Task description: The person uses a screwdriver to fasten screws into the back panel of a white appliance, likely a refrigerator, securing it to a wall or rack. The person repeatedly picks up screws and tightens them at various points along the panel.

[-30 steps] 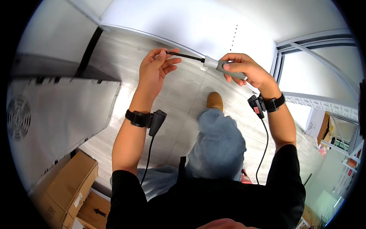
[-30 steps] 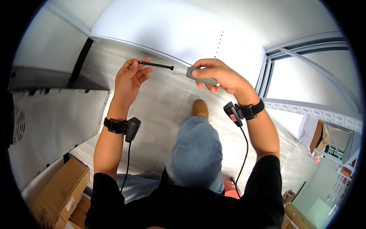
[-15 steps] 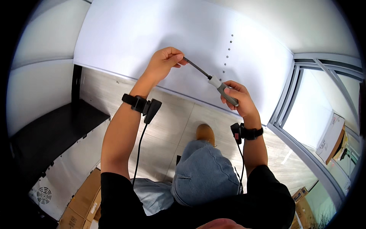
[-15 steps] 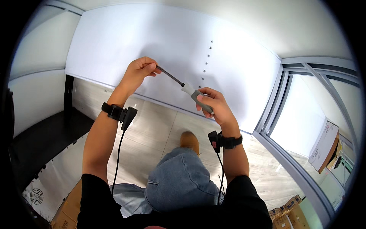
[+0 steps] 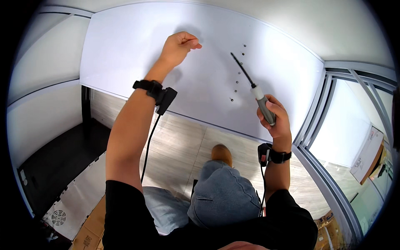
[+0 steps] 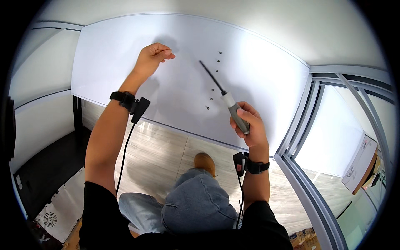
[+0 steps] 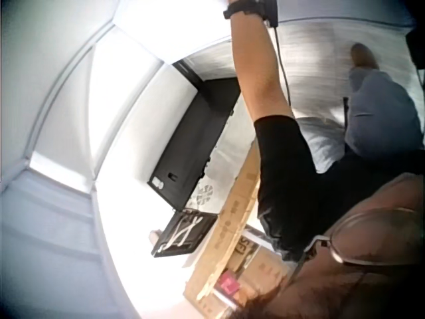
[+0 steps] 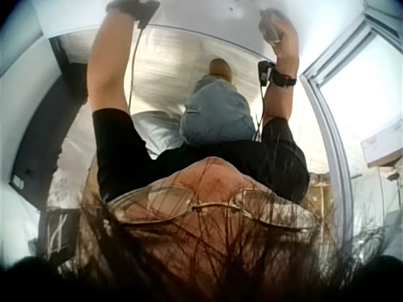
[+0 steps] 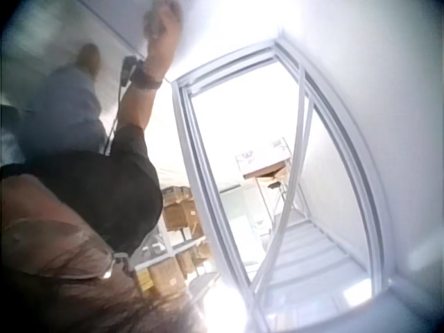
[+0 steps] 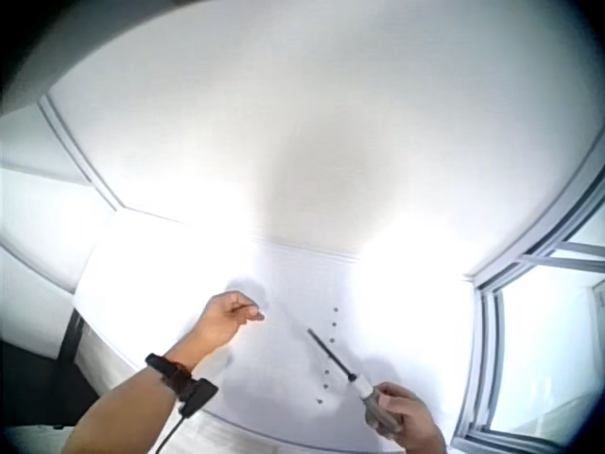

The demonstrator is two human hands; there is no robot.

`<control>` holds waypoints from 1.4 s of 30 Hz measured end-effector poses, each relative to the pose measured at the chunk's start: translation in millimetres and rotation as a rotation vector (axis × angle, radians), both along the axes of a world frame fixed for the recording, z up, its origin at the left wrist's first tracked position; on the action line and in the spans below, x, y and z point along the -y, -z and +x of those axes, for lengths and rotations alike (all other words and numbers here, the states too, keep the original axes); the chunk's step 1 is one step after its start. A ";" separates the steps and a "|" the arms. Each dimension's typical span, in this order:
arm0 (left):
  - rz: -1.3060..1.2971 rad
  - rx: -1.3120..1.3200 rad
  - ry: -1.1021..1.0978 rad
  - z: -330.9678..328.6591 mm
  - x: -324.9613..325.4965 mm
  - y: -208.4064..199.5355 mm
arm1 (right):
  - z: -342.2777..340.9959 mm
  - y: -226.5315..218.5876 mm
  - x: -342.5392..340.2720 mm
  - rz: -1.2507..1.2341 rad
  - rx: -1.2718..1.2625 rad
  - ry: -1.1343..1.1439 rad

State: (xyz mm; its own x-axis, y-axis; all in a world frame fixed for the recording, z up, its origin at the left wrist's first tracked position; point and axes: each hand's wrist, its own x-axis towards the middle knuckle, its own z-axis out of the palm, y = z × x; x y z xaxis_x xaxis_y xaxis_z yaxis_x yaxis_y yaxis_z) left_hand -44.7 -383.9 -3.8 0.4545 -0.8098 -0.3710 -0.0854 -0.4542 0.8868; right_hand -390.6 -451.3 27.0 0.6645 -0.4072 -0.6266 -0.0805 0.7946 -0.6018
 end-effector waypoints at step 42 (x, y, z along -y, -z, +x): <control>-0.888 -0.423 -1.174 -171.9 -627.4 -281.4 | 141.5 -348.0 -465.8 -0.565 0.143 -1.437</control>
State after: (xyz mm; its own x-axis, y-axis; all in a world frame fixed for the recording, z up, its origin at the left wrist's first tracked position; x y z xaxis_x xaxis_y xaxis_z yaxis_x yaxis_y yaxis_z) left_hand -216.6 243.5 277.6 0.9654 -0.1035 -0.2393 0.2532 0.5906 0.7662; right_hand -249.2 14.5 375.0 0.7291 0.4498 -0.5159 -0.4674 -0.2234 -0.8554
